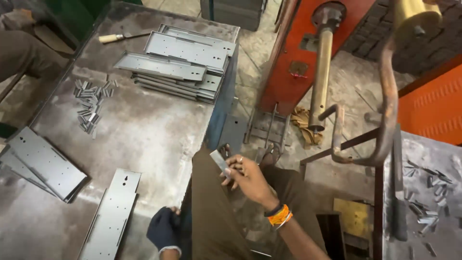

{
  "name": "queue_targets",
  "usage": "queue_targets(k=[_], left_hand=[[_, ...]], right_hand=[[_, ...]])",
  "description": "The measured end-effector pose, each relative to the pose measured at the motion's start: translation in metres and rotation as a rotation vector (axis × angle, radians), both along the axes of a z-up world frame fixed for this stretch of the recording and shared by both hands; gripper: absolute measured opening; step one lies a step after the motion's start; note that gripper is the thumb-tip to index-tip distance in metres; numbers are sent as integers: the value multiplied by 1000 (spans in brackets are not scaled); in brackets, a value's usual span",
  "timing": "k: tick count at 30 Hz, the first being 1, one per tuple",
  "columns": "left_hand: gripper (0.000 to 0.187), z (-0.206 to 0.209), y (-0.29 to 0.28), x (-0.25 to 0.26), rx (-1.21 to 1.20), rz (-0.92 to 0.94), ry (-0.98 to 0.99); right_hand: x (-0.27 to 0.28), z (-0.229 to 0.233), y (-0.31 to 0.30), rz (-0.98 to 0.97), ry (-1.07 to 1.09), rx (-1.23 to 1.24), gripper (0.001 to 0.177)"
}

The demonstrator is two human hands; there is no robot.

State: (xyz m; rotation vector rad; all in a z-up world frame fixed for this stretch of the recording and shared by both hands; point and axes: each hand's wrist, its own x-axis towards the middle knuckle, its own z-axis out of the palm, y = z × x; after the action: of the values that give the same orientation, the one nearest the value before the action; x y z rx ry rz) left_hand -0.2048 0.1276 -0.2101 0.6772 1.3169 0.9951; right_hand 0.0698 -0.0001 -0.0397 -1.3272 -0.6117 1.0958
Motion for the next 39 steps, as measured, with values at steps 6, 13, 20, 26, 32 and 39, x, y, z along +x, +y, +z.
queue_targets(k=[6, 13, 20, 26, 32, 39], left_hand=[[15, 10, 84, 105, 288, -212, 60], [27, 116, 247, 290, 238, -362, -96], [32, 52, 338, 344, -107, -262, -163], [17, 56, 306, 291, 41, -271, -119], [12, 64, 262, 234, 174, -474, -22], [15, 61, 170, 199, 182, -179, -43]], right_hand=[[27, -24, 5, -137, -16, -50, 23], [40, -51, 13, -168, 63, -124, 22], [56, -48, 9, -225, 71, -188, 24], [67, -54, -23, -238, 75, -129, 25], [50, -32, -63, -278, 43, -123, 23], [14, -36, -125, -339, 118, -147, 23]])
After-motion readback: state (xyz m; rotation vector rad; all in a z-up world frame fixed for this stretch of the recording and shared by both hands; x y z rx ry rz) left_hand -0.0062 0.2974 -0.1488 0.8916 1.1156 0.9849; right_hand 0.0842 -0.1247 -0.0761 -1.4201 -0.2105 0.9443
